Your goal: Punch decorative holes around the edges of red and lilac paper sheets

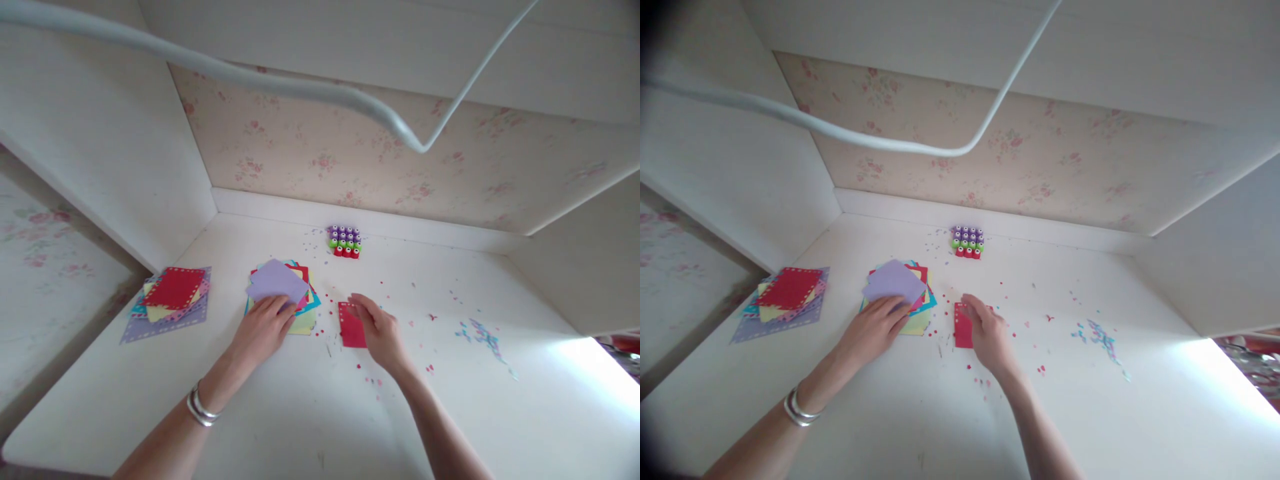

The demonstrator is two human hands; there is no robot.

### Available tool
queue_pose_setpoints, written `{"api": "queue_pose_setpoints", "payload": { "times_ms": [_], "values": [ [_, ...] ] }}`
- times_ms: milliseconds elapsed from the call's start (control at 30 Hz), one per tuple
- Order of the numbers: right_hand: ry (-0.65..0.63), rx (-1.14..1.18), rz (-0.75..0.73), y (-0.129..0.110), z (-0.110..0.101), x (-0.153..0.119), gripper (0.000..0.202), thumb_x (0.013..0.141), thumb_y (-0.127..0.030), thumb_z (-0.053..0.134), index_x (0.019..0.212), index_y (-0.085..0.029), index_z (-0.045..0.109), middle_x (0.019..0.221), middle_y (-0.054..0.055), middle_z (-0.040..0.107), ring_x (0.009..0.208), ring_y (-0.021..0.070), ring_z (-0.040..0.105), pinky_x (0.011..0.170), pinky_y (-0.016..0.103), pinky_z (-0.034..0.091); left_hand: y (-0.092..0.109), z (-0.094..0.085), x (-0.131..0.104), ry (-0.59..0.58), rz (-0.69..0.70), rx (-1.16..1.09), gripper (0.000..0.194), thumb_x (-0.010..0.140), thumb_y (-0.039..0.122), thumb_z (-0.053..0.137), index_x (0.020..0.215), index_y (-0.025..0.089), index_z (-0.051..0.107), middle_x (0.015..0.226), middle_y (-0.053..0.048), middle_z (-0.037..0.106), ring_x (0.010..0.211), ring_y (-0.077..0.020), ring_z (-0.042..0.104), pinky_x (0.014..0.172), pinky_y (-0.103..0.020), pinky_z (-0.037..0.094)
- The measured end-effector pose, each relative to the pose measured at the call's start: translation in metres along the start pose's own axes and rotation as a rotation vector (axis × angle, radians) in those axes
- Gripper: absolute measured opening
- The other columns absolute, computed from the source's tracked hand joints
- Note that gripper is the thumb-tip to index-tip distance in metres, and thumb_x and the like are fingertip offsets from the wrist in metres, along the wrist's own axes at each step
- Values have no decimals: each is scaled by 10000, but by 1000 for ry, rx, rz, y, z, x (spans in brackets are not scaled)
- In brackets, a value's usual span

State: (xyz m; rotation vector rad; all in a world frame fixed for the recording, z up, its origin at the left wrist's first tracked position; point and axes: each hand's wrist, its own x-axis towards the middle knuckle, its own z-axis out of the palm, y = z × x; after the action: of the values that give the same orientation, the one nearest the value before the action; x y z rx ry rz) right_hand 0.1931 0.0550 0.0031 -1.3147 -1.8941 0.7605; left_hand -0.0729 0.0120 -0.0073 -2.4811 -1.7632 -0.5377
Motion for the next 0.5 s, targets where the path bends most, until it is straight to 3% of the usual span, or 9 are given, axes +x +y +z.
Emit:
{"api": "queue_pose_setpoints", "payload": {
  "times_ms": [233,400,500],
  "values": [
    [-73,-254,108,29,-27,85,375,909,-322,445,1245,-220,577,1249,82,622,1076,220,619,944,376,472,-3,0,0,-1,-15,-32,231,939,241,455,1081,222,636,1106,-70,620,1020,-216,588,932,-399,458],
    [-165,-543,-43,41,-26,136,469,948,-254,362,1394,-128,431,1447,123,426,1351,240,364,1109,382,304,0,-1,1,7,36,-36,208,925,201,464,1035,204,641,1065,-69,618,994,-217,579,923,-404,459],
    [-222,-606,-109,43,-21,151,473,947,-204,364,1413,-132,405,1461,107,410,1351,223,364,1105,336,298,4,-1,2,22,76,-38,205,917,183,468,1027,203,640,1044,-72,620,980,-220,575,920,-417,462]
  ]
}}
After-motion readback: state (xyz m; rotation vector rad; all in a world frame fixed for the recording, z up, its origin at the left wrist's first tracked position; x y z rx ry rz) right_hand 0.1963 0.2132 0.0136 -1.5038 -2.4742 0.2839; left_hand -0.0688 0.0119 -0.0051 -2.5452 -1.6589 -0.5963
